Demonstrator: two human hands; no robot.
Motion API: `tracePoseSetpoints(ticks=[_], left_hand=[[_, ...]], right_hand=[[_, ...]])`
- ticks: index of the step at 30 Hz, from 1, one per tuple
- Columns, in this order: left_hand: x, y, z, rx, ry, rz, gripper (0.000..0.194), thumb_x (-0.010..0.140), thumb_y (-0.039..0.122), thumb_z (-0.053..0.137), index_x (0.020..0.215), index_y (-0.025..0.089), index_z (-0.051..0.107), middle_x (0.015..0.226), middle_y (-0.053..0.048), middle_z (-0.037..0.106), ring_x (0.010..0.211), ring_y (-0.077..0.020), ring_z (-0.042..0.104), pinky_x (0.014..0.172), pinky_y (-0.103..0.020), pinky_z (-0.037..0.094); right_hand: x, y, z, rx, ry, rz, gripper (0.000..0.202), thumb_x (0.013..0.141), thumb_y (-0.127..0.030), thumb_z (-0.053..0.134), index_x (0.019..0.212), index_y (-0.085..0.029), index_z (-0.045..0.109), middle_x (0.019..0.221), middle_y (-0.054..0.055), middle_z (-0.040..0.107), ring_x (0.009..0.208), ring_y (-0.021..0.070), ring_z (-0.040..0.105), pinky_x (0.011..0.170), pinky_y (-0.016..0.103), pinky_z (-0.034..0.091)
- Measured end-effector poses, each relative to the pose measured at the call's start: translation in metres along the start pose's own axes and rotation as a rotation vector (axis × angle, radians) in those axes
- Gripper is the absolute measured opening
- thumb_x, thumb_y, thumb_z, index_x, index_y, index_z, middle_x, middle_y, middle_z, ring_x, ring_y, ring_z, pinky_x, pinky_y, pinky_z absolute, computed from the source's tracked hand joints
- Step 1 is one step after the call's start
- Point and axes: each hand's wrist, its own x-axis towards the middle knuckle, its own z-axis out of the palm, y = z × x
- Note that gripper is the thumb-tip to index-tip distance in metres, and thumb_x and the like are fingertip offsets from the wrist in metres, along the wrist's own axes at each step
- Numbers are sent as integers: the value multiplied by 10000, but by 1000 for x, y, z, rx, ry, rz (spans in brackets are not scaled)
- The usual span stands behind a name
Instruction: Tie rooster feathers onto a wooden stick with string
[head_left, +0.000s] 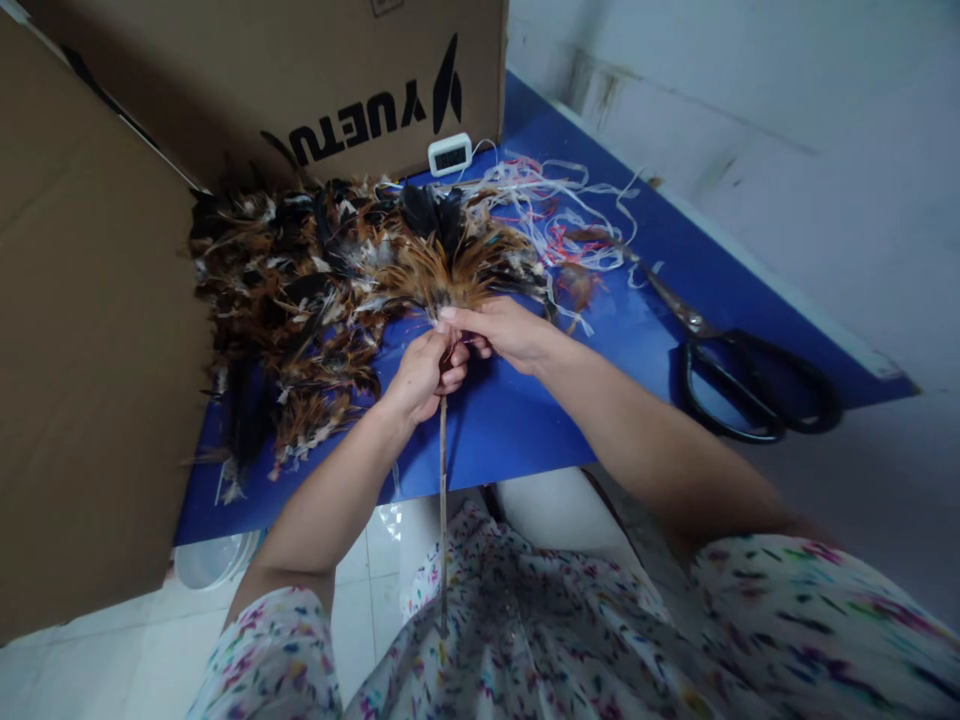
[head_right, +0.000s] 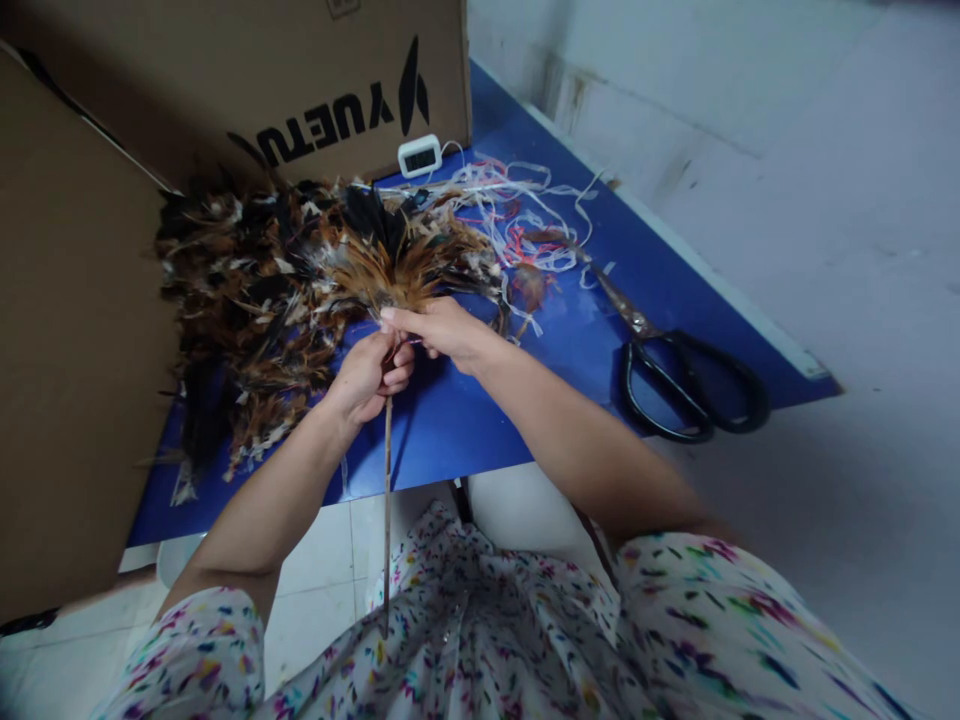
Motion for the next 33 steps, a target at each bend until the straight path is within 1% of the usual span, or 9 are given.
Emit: tracePoseSetpoints(ticks=[3, 5, 7, 11, 14, 20, 25, 29, 33], left_hand=[[-2, 0, 2, -10, -22, -24, 347, 906, 483, 594, 809, 164, 499, 575, 66, 440, 368, -4, 291, 351, -118, 142], [-3, 0, 3, -18, -19, -41, 338, 918, 476, 580, 815, 162, 511, 574, 60, 453, 369, -5, 300, 354, -116, 146], [-3, 0, 3, -21, -9, -48, 333, 925, 463, 574, 817, 153, 525, 584, 45, 483, 372, -7, 319, 353, -115, 150], [-3, -1, 4, -26, -20, -38, 330, 946, 415, 553, 819, 111, 564, 678, -24, 588, 398, -12, 384, 343, -121, 173], [-2, -1, 4, -54, -26, -33, 311, 963, 367, 529, 825, 93, 579, 731, -58, 623, 422, -22, 423, 338, -126, 211], [-3, 2, 6, -109, -2, -69, 292, 944, 351, 572, 809, 92, 585, 711, -43, 605, 429, -17, 403, 338, -121, 232], [-2, 3, 2, -129, -16, -79, 250, 947, 325, 564, 837, 102, 592, 725, -40, 616, 451, -30, 440, 342, -128, 262], [0, 2, 0, -136, -46, -90, 314, 944, 403, 560, 845, 108, 602, 722, -36, 611, 463, -38, 458, 335, -133, 268], [1, 1, 1, -105, -36, -37, 380, 885, 478, 633, 846, 101, 606, 765, -35, 616, 468, -26, 457, 329, -128, 267]], right_hand=[[3, 3, -2, 140, -10, 44, 338, 742, -430, 789, 659, -146, 625, 566, -24, 563, 433, 44, 400, 371, 208, 241], [5, 4, -3, 194, -8, 66, 353, 708, -426, 816, 641, -153, 605, 537, -30, 555, 408, 43, 386, 357, 207, 240], [5, 5, -4, 220, -14, 58, 347, 684, -400, 833, 628, -154, 595, 517, -31, 558, 391, 41, 384, 347, 201, 242], [5, 7, -5, 202, -55, 21, 327, 682, -387, 825, 622, -144, 613, 513, -14, 579, 368, 57, 445, 328, 207, 260], [6, 9, -5, 188, -56, 8, 333, 683, -391, 821, 606, -141, 615, 503, -9, 578, 345, 69, 456, 315, 217, 264], [7, 12, -6, 173, -25, -15, 331, 692, -388, 826, 605, -142, 623, 485, -4, 578, 347, 68, 455, 313, 215, 273], [6, 9, -5, 165, -15, -10, 314, 710, -356, 830, 619, -136, 624, 514, 16, 606, 351, 71, 469, 316, 219, 280], [5, 7, -4, 176, -7, 2, 292, 714, -330, 825, 624, -133, 630, 542, 18, 619, 368, 71, 482, 331, 218, 314], [5, 7, -4, 183, 20, -8, 270, 709, -306, 822, 619, -134, 633, 530, -7, 595, 373, 47, 449, 346, 199, 318]])
